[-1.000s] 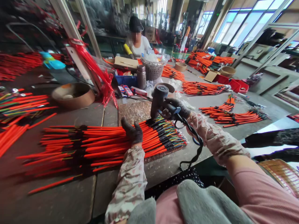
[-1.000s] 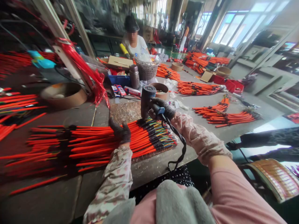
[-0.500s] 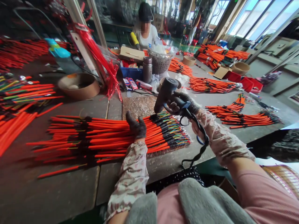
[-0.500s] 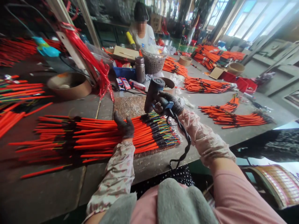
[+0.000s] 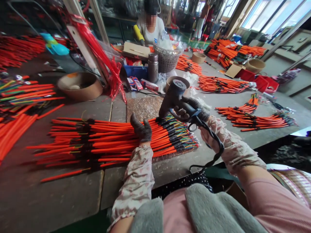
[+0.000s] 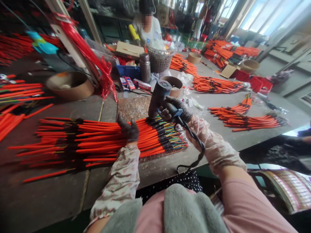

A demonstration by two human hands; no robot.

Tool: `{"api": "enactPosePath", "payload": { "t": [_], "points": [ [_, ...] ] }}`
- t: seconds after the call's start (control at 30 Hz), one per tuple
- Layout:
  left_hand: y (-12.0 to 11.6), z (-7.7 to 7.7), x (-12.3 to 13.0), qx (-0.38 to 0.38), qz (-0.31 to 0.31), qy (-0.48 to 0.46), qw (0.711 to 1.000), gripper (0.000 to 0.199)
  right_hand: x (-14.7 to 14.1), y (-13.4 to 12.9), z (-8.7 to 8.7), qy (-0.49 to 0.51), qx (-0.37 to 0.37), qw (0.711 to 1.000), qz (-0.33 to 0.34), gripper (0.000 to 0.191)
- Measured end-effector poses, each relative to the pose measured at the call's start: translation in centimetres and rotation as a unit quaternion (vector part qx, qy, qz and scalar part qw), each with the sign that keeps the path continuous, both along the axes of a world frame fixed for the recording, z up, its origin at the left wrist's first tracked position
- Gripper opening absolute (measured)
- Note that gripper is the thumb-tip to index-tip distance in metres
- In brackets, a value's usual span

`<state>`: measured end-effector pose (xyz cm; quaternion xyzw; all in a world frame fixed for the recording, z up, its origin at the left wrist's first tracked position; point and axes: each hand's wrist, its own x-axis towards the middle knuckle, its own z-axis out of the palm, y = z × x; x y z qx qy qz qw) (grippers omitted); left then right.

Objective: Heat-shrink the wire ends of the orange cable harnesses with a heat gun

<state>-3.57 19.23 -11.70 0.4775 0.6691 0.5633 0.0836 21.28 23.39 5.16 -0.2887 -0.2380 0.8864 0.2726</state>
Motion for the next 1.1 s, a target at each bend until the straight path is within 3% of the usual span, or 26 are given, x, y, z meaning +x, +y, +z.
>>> {"api": "enactPosePath", "payload": {
  "t": [0.1, 0.2, 0.3, 0.37, 0.47, 0.63, 0.8, 1.0, 1.1],
  "points": [
    [0.2, 0.3, -0.6, -0.050, -0.007, 0.032, 0.998, 0.062, -0.1, -1.3, 0.2, -0.009, 0.002, 1.000, 0.021, 0.038],
    [1.2, 1.2, -2.0, -0.153, -0.067, 0.119, 0.979, 0.050, 0.1, -2.6, 0.6, -0.027, 0.014, 1.000, 0.002, 0.039],
    [3.2, 2.4, -3.3, -0.275, -0.176, 0.251, 0.911, 0.039, 0.6, -3.0, 0.6, -0.024, 0.038, 0.999, -0.029, 0.031],
    [4.8, 2.9, -3.8, -0.331, -0.232, 0.301, 0.864, 0.033, 0.8, -2.8, 0.2, -0.005, 0.048, 0.999, -0.015, 0.027],
    [6.7, 3.2, -3.8, -0.356, -0.269, 0.312, 0.839, 0.024, 1.0, -2.3, -0.7, 0.027, 0.046, 0.998, 0.017, 0.030],
    [7.3, 2.5, -4.0, -0.352, -0.285, 0.315, 0.834, 0.028, 1.0, -2.3, -1.5, 0.011, 0.026, 1.000, 0.005, 0.036],
    [7.5, 2.0, -4.4, -0.336, -0.304, 0.305, 0.838, 0.028, 0.8, -2.2, -0.9, 0.008, 0.020, 0.999, -0.028, 0.032],
    [7.7, 1.6, -3.8, -0.309, -0.263, 0.288, 0.868, 0.025, 0.5, -1.8, -1.1, 0.016, 0.010, 1.000, 0.020, 0.035],
    [7.6, 1.5, -3.9, -0.285, -0.236, 0.268, 0.889, 0.031, 0.1, -1.9, -2.1, 0.039, 0.023, 0.999, -0.017, 0.031]
  ]
}}
